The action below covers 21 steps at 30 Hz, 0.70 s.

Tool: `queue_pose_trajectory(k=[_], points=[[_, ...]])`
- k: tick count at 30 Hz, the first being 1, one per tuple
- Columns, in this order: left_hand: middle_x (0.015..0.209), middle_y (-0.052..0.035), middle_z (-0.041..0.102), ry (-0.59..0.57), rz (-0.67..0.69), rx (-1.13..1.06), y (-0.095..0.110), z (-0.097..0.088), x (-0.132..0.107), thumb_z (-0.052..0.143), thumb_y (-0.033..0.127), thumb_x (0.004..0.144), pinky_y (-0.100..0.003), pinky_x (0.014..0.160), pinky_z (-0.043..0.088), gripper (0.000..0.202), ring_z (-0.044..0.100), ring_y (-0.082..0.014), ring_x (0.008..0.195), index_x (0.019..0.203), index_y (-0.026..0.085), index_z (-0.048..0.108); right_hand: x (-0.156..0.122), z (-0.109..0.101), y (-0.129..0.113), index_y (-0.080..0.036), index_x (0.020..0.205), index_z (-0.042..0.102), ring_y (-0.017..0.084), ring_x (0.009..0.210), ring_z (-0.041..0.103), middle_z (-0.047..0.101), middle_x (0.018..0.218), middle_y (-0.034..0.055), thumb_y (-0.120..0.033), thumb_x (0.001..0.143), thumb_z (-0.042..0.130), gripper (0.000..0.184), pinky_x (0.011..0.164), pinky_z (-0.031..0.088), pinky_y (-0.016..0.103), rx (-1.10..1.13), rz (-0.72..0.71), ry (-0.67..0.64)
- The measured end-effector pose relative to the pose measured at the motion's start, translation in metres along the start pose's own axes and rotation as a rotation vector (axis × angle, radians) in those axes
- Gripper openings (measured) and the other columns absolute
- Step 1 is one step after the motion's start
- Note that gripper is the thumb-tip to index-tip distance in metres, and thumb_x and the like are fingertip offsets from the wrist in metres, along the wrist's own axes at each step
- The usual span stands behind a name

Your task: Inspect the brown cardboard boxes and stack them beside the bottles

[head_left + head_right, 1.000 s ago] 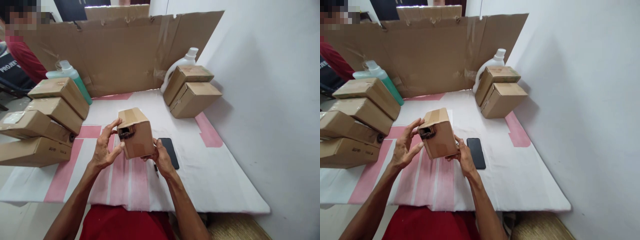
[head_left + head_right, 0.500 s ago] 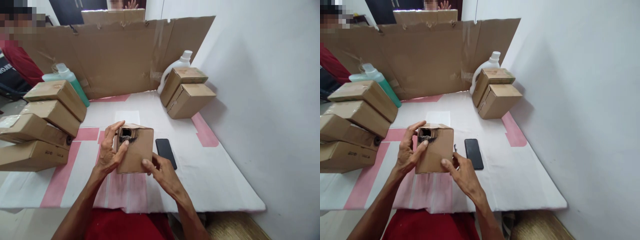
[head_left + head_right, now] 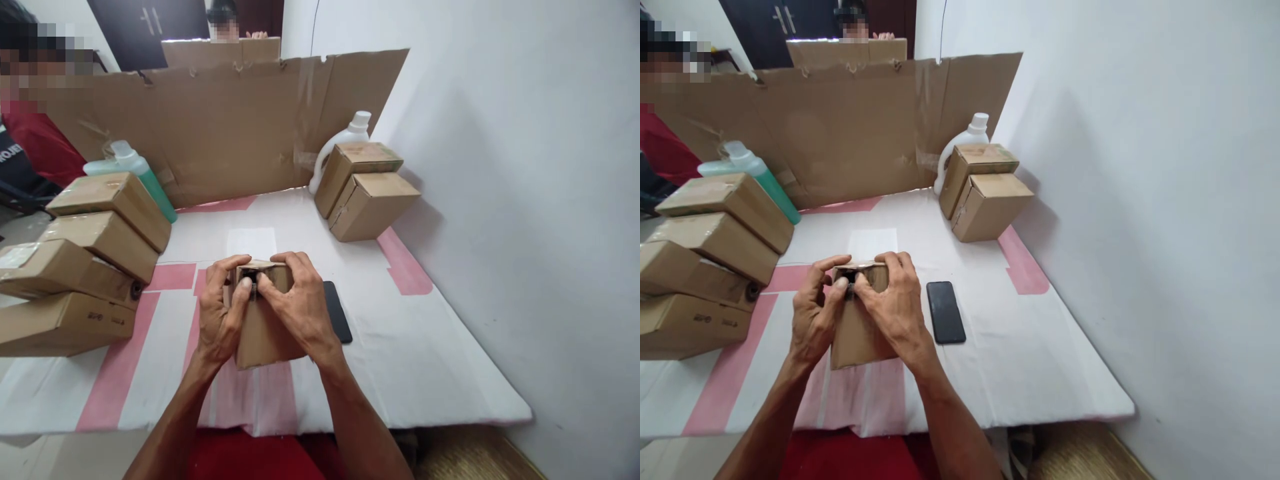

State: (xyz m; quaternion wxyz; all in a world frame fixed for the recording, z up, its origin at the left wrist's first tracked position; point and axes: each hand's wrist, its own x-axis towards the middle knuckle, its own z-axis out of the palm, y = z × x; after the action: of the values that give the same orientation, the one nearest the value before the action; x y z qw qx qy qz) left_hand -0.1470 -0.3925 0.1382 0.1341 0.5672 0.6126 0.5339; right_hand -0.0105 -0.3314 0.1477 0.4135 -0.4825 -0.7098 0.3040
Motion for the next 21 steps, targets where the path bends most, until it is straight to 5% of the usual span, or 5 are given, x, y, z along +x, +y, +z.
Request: queue_pose_trajectory(k=[9,14,18,21], points=[[0.112,-0.0012,0.076,0.059,-0.032,0.141,0.001,0.0,0.0,0.058,0.023,0.099,-0.033,0.092,0.054,0.024,0.069,-0.0187,0.098,0.117,0.025,0.072,-0.006,0.01,-0.007,-0.018,0.104,0.066,0.027,0.096,0.066,0.061,0.11,0.0113,-0.03,0.085,0.063,0.023,0.09,0.059,0.046,-0.182,0.065,-0.04],[0.115,-0.0034,0.075,0.034,-0.072,0.121,-0.004,-0.007,-0.001,0.057,0.031,0.1,-0.035,0.093,0.053,0.025,0.068,-0.0211,0.103,0.12,0.025,0.072,-0.005,0.01,-0.007,-0.019,0.12,0.064,0.031,0.116,0.064,0.063,0.124,0.0141,-0.037,0.088,0.068,0.037,0.103,0.055,0.05,-0.06,0.039,-0.052],[0.134,-0.0075,0.068,-0.138,-0.22,-0.04,-0.018,-0.022,-0.007,0.067,0.047,0.093,-0.041,0.101,0.051,0.05,0.064,-0.0282,0.118,0.138,0.026,0.063,-0.017,-0.018,0.032,-0.024,0.147,0.046,0.027,0.125,0.064,0.059,0.144,0.0141,-0.057,0.097,0.058,0.061,0.098,0.057,0.043,0.25,0.086,0.016],[0.142,-0.0093,0.062,-0.257,-0.312,-0.208,-0.027,-0.031,-0.017,0.068,0.056,0.087,-0.043,0.1,0.052,0.069,0.062,-0.0327,0.123,0.147,0.026,0.055,-0.038,-0.038,0.077,-0.019,0.121,0.061,0.026,0.099,0.071,0.073,0.11,0.0121,-0.056,0.101,0.051,0.043,0.082,0.057,0.039,0.041,0.251,0.084]])
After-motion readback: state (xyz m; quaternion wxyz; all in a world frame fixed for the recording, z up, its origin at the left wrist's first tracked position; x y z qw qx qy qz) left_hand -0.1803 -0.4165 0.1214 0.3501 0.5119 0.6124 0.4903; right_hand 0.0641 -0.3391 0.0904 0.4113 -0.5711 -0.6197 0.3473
